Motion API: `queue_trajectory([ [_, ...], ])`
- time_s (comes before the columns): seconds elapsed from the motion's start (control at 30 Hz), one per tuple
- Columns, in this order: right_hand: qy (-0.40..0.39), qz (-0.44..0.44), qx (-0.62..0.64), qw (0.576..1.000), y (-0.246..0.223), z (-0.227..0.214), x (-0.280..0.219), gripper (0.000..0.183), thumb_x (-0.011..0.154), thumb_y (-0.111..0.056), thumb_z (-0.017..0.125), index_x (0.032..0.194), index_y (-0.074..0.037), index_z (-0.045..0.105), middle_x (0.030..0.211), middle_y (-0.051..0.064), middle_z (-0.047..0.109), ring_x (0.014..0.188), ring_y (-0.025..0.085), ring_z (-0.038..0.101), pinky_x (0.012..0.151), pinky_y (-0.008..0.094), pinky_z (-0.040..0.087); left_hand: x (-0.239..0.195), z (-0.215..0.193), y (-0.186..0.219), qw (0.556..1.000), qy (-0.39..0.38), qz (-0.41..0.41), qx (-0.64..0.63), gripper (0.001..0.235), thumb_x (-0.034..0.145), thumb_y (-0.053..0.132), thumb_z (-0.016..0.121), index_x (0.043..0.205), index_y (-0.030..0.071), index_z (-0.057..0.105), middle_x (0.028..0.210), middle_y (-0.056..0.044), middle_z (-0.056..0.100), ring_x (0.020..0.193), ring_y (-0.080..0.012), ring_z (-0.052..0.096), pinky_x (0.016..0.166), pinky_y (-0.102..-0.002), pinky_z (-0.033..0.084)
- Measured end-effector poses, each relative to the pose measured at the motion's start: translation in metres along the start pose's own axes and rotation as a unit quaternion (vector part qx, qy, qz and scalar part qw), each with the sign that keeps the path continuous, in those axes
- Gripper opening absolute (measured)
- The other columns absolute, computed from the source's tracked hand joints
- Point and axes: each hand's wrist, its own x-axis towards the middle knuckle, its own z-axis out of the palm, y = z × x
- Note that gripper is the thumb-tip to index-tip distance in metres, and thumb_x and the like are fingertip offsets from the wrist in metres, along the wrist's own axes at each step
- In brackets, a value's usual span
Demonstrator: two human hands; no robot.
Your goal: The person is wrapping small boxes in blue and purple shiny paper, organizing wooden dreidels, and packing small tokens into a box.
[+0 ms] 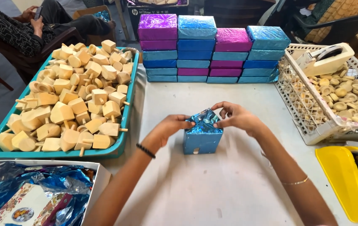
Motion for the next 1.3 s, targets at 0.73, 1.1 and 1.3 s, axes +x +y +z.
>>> queue_trajectory([
  [0.73, 0.134, 0.052, -0.092, 0.985, -0.037, 0.024, -0.038, 0.040, 0.097, -0.040, 0.063, 0.105, -0.006, 0.083, 0.090, 0.004, 0.082, 0.083, 0.014, 0.068, 0.082, 0.030, 0.055, -0.065, 0.044, 0.038, 0.868, 0.265, 0.217, 0.360, 0.022, 0.081, 0.018, 0.074, 0.102, 0.019, 0.082, 0.088, -0.004, 0.079, 0.078, -0.0254, 0.074, 0.070, -0.038, 0.058],
  [1.1, 0.192, -0.040, -0.224, 0.955, -0.036, 0.041, -0.050, 0.029, 0.075, -0.029, 0.086, 0.099, -0.012, 0.084, 0.083, 0.008, 0.080, 0.070, 0.011, 0.074, 0.070, 0.027, 0.058, -0.073, 0.049, 0.042, 0.914, 0.255, 0.148, 0.280, 0.022, 0.083, 0.027, 0.078, 0.103, 0.017, 0.081, 0.089, -0.001, 0.080, 0.071, -0.0181, 0.076, 0.066, -0.034, 0.058],
  [1.3, 0.232, -0.142, -0.261, 0.926, -0.022, 0.051, -0.048, 0.019, 0.082, -0.024, 0.081, 0.098, -0.014, 0.084, 0.080, 0.007, 0.078, 0.064, 0.012, 0.073, 0.065, 0.027, 0.057, -0.077, 0.054, 0.036, 0.841, 0.310, 0.260, 0.360, 0.012, 0.080, 0.021, 0.080, 0.089, 0.013, 0.079, 0.087, -0.004, 0.077, 0.075, -0.0211, 0.072, 0.064, -0.036, 0.054],
])
